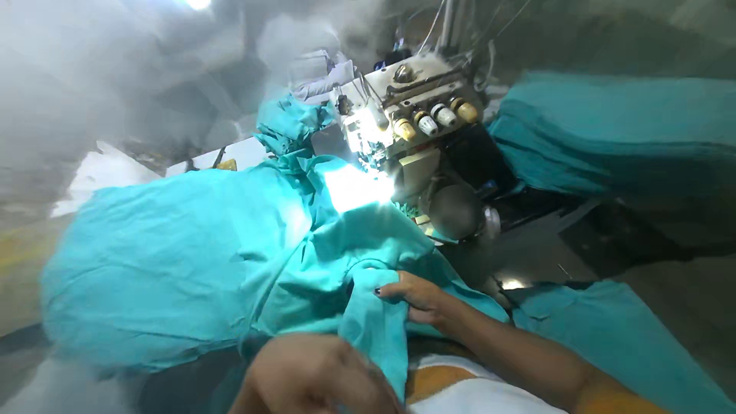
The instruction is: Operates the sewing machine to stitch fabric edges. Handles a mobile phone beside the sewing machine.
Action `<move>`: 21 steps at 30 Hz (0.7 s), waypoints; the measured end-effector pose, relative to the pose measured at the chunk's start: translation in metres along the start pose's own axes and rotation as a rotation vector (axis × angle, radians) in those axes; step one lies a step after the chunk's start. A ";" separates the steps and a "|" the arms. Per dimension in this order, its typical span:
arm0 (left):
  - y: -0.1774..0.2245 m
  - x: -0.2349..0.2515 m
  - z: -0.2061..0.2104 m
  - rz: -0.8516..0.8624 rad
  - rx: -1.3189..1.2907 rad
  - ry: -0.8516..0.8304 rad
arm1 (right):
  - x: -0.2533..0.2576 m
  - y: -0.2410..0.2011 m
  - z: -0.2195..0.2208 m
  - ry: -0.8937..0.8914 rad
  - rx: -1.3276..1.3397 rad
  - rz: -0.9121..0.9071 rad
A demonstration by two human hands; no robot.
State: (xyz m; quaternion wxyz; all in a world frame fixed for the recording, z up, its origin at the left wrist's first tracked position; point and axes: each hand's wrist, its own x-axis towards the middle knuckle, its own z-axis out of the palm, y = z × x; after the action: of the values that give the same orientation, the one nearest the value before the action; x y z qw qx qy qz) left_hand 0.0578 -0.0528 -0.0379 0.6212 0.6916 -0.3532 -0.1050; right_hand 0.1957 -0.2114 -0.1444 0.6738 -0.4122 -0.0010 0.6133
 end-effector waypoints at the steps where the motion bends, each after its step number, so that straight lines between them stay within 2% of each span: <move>1: -0.007 -0.010 -0.007 0.006 0.028 0.197 | -0.003 -0.001 0.001 -0.073 -0.088 -0.069; 3: -0.035 -0.021 -0.031 -0.073 0.185 0.679 | -0.008 -0.003 -0.001 -0.281 -0.271 -0.222; 4: -0.052 -0.021 -0.041 -0.169 0.188 0.848 | -0.011 -0.006 0.000 -0.346 -0.364 -0.265; 5: -0.068 -0.020 -0.046 -0.284 0.132 0.898 | -0.016 -0.008 0.003 -0.373 -0.462 -0.308; 7: -0.089 -0.015 -0.041 -0.427 -0.085 0.845 | -0.023 -0.013 0.007 -0.394 -0.652 -0.415; 9: -0.089 -0.009 -0.029 -0.488 -0.305 0.758 | -0.025 -0.014 0.008 -0.413 -0.702 -0.525; 11: -0.083 -0.008 -0.025 -0.509 -0.349 0.657 | -0.028 -0.019 0.008 -0.401 -0.721 -0.567; 14: -0.073 -0.003 -0.028 -0.501 -0.166 0.541 | -0.031 -0.028 0.010 -0.370 -0.788 -0.637; 17: -0.059 0.008 -0.031 -0.517 -0.008 0.636 | -0.030 -0.034 0.011 -0.323 -0.802 -0.715; 21: -0.043 0.028 -0.055 -0.367 0.625 0.757 | -0.024 -0.043 0.014 0.061 -0.875 -0.801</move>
State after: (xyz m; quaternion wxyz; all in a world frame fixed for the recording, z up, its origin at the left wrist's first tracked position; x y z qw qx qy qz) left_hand 0.1261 -0.0276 -0.0586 0.4408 0.8840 0.0087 0.1558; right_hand 0.2186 -0.2197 -0.0988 0.6198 -0.6366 -0.3901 0.2416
